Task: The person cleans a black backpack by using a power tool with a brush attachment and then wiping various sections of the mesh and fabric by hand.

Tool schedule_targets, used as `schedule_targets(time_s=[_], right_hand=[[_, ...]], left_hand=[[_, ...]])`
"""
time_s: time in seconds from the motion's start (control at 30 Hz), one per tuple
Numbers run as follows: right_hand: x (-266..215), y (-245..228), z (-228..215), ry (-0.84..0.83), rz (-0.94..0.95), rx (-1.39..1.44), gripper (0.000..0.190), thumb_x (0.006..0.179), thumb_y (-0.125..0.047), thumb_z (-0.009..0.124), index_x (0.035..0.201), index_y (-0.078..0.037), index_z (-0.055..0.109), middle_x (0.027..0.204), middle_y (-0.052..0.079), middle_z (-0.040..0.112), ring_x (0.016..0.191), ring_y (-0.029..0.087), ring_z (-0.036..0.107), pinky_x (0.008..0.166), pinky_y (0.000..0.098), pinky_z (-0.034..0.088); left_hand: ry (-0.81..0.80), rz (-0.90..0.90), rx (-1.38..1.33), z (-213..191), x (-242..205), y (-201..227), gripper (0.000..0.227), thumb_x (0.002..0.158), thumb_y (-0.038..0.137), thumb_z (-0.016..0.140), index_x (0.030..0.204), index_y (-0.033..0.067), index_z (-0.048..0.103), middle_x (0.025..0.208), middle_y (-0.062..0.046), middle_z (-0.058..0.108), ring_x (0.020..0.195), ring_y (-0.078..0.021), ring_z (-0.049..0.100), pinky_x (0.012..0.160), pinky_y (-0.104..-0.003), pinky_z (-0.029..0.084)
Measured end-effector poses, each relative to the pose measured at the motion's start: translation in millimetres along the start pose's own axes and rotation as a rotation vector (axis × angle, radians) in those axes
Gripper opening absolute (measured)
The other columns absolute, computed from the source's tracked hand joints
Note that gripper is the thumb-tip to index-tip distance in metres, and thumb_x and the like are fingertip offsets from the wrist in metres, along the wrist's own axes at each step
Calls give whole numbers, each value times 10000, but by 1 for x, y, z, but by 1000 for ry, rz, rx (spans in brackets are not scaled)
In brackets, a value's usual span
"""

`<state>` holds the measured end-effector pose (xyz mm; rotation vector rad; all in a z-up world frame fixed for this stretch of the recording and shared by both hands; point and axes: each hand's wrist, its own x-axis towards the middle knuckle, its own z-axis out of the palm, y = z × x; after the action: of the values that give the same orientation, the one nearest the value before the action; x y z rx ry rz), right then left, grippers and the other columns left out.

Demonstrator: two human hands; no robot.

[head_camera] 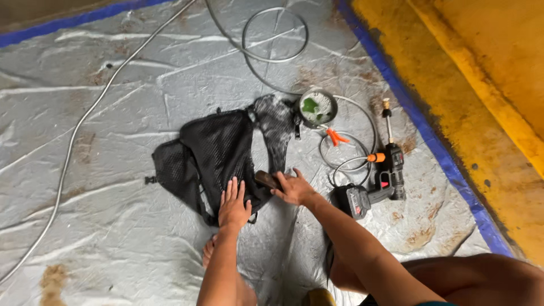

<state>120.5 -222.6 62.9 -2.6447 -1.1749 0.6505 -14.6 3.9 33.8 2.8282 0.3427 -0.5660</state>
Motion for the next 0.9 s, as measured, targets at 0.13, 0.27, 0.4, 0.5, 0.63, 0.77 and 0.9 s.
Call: schedule_targets(time_s=[0.13,0.27,0.4,0.5,0.63,0.77,0.9], right_hand=[[-30,12,12,84,-19,-29,710,1133,-638,310,1510,-42,391,1263,249,755,1249,347,748,1277,714,216],[-56,-7,-12,78,263,140,655,1095,-717,331,1289,-96,413,1081,273,788,1129,394,789,1203,590,411],[-54,-9,-5,50,453,203,756,1065,-812,282,1270,-94,397,1044,284,786,1105,465,776,1090,583,526],[-75,-42,-37,-3,432,295,796,1080,-780,290,1344,-42,428,1122,343,762,1174,510,745,1085,633,518],[-81,-38,-21,-5,410,303,688,1061,-757,364,1302,-113,403,1163,312,756,1180,505,732,1085,594,536],[-81,-39,-15,-20,399,290,666,1072,-729,377,1335,-118,400,1162,304,756,1180,507,732,1077,601,544],[-85,-36,-9,-9,414,333,652,1062,-761,391,1318,-161,377,1130,299,753,1171,513,727,1065,606,546]], left_hand=[[-28,-37,5,13,7,1,793,1083,491,440,1790,259,164,1896,-49,6,1743,-224,0,1410,-475,146],[-24,5,-38,-29,-16,29,846,1064,313,518,1801,210,114,1894,-85,-12,1739,-291,-6,1363,-606,192],[-54,358,8,-33,-26,46,747,1072,197,484,1770,233,218,1880,31,108,1734,-202,47,1310,-565,329],[-25,286,23,29,7,37,677,1054,345,496,1716,340,354,1865,145,110,1710,-131,103,1256,-526,406],[237,305,-21,49,38,44,261,1078,384,535,1176,234,725,1448,62,643,1414,-192,530,931,-437,630],[162,340,76,42,62,48,198,1058,251,541,1172,232,701,1411,28,576,1325,-248,534,875,-447,624],[67,397,194,30,65,57,263,1048,196,538,1213,220,741,1588,-8,522,1367,-289,536,954,-469,587]])
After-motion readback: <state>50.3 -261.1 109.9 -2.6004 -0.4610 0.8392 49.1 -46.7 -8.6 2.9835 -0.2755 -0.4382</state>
